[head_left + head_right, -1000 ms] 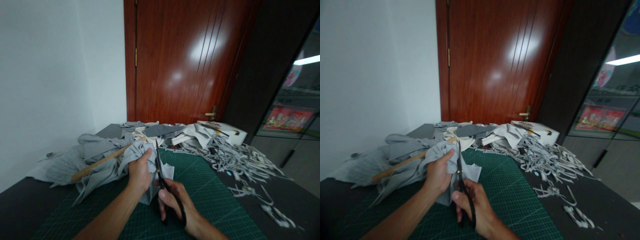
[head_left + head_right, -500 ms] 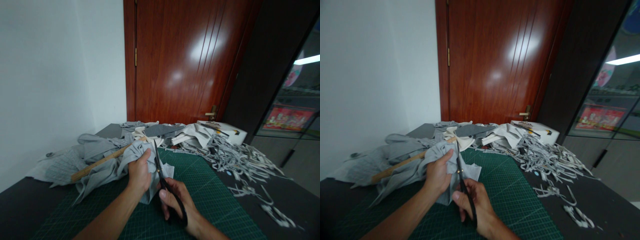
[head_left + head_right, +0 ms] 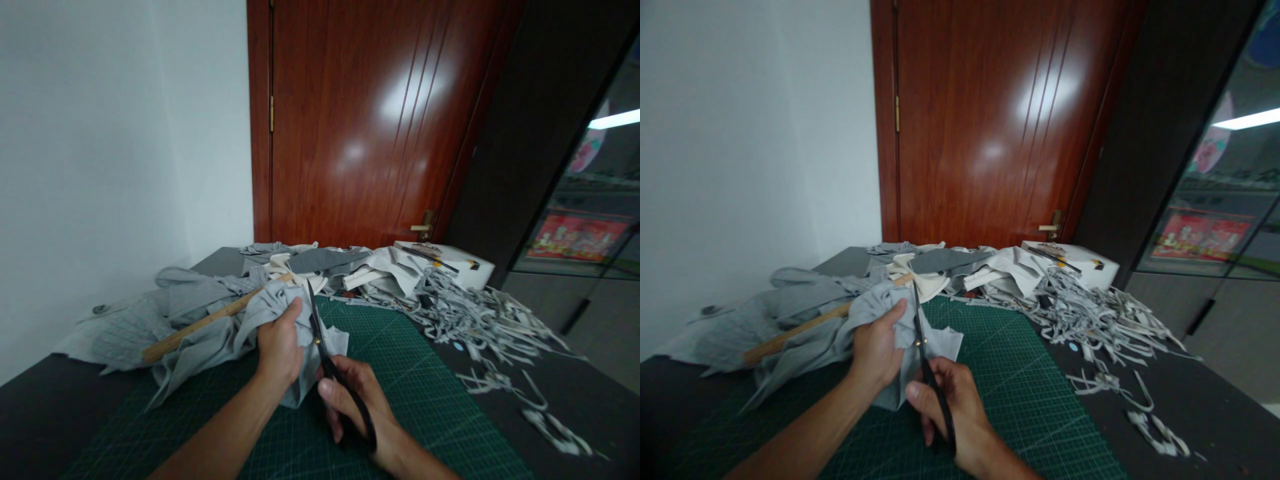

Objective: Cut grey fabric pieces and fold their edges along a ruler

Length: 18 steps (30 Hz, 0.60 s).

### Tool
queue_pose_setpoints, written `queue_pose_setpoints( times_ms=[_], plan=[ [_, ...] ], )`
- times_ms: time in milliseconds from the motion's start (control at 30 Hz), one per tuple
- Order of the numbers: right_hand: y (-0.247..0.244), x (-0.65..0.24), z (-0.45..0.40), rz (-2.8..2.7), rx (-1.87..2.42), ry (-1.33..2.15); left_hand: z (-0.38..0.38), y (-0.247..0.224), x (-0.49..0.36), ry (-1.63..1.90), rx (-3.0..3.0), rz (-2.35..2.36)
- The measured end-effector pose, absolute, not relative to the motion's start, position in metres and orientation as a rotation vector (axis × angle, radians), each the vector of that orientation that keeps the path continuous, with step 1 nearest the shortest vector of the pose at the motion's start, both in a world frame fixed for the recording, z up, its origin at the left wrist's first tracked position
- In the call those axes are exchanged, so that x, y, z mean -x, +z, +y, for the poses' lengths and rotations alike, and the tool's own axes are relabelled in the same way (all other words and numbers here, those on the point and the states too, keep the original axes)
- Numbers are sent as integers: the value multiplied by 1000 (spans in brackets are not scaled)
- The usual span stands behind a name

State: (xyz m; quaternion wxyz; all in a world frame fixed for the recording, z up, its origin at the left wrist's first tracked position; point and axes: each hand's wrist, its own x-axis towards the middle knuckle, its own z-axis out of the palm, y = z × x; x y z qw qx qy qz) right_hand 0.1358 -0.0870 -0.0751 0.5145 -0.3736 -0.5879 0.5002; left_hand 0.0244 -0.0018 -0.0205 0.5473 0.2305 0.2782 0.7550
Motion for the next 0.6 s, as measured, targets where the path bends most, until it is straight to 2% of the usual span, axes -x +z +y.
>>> queue_pose_setpoints(
  times_ms=[600],
  plan=[
    [-75,-136,-86,-1432,957,1187,-1,-22,-24,1793,-554,674]
  ],
)
